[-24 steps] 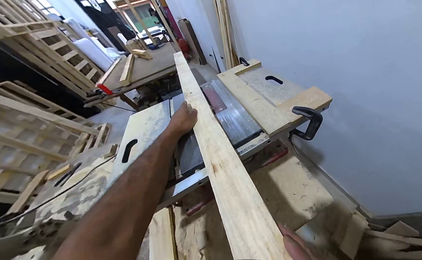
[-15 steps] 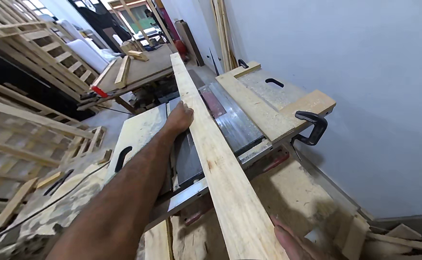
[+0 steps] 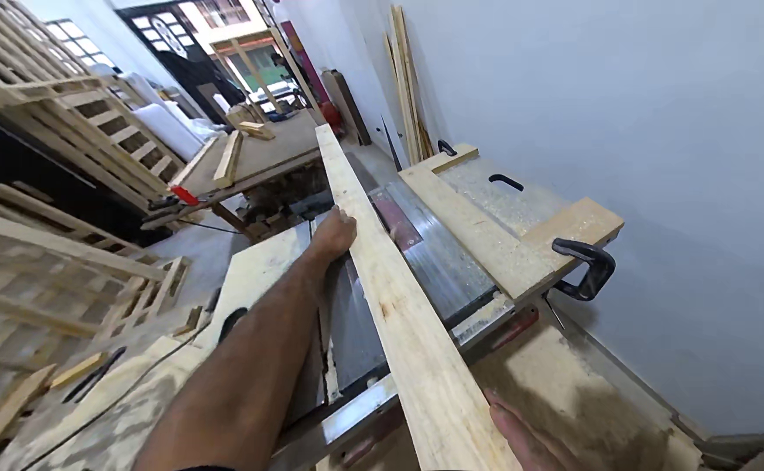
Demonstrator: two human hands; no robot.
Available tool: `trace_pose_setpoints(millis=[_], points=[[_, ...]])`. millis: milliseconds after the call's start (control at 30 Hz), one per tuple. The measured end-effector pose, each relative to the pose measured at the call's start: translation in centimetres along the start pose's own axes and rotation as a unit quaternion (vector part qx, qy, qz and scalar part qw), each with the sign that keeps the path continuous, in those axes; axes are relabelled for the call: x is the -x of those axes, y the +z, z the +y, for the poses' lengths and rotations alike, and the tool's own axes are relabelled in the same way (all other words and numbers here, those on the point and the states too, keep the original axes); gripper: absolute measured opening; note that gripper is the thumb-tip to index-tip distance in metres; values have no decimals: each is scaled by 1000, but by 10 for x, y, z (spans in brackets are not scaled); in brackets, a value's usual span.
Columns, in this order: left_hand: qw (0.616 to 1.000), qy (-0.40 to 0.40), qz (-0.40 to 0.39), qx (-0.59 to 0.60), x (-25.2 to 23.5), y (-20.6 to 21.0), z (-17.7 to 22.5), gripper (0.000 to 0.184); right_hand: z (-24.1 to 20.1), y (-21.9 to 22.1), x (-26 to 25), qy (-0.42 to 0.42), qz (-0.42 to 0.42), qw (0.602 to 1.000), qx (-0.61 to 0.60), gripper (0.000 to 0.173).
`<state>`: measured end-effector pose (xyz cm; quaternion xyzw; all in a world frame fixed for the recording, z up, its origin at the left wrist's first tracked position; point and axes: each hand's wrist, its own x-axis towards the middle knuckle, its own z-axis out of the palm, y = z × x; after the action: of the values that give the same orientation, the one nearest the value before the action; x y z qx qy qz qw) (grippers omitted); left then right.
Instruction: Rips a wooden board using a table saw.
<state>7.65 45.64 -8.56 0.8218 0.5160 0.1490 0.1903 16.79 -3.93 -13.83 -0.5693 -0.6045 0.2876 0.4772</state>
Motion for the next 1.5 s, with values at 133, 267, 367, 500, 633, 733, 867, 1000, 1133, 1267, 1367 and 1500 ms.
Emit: trace_pose_setpoints(millis=[133,267,367,500,633,733,867,1000,1133,1267,1367,1500], points=[[999,5,-39,32,16,-2,0,45,-4,-1,4,13,-11,1000,8,116],[997,20,-64,37,82,2,12,45,-11,-4,7,32,-17,999,34,113],[997,44,-64,-4,131,7,22,68,-9,-7,6,25,-26,998,57,110],[997,53,-50,-41,142,11,27,69,-10,-13,6,0,-52,993,109,107],[995,65,-55,-47,139,13,24,67,-20,-27,13,-31,-68,978,197,74],[995,66,-54,-47,138,12,25,66,-15,-32,13,-66,-59,970,227,64],[994,81,-48,-54,135,12,23,66,-10,-37,6,-80,-71,967,231,63],[995,78,-44,-52,130,11,24,65,-7,-38,0,-87,-67,967,230,62],[995,72,-42,-48,121,10,23,64,-6,-40,-10,-87,-70,967,229,62],[995,70,-50,-52,110,10,21,62,-4,-40,-21,-85,-74,967,227,62],[995,72,-47,-54,101,9,18,62,-1,-39,-30,-85,-73,966,233,62],[996,59,-55,-50,91,8,17,62,4,-36,-42,-96,-59,966,233,62]])
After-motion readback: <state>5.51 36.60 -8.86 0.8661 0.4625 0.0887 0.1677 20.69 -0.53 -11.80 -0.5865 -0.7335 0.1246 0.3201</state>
